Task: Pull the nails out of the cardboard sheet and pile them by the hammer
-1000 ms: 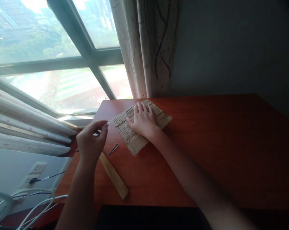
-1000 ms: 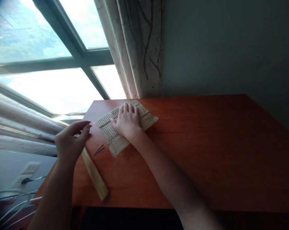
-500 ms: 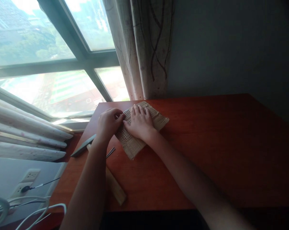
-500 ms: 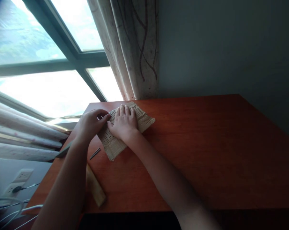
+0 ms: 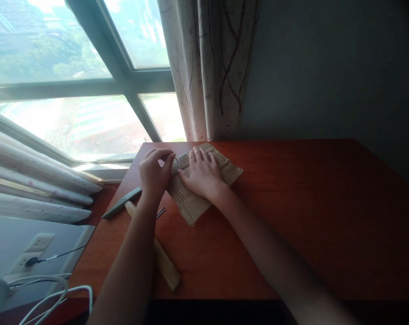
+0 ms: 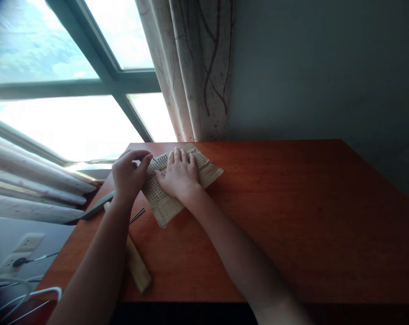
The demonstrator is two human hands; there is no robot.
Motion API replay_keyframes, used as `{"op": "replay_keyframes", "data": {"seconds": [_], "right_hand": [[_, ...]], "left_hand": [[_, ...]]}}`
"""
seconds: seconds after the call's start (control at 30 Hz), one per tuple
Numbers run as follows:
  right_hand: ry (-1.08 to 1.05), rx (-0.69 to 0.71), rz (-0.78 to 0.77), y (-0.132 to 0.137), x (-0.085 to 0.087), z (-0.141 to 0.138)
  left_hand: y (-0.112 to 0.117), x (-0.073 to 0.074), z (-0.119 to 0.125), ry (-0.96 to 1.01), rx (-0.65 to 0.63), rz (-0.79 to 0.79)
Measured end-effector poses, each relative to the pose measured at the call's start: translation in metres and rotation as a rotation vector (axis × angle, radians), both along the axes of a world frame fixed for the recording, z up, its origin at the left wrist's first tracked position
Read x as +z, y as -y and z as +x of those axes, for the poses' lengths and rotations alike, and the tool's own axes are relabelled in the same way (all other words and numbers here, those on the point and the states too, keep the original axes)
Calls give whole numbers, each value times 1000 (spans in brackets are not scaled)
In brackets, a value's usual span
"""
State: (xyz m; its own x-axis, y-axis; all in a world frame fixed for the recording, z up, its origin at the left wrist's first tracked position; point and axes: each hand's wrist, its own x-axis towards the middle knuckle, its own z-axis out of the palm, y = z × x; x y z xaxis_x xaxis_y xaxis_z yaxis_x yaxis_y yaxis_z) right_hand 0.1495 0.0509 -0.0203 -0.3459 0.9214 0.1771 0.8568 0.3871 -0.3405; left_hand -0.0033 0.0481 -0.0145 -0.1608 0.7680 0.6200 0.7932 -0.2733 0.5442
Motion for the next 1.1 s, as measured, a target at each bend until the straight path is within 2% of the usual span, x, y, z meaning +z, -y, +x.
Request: {"op": "replay_keyframes", "data": {"seconds": [0.33,0.67,0.9,1.1], "right_hand": [[18,12,-18,0,2,1],[21,12,2,0,1,1],[19,18,9,2,2,2],[8,34,29,2,1,3]], "left_hand": [[0,-3,-3,84,31,-59],[1,-2,-4,76,-3,-41],[0,-3,-8,95,-22,-112],[-1,-5,-13,70,-134,-224]]}}
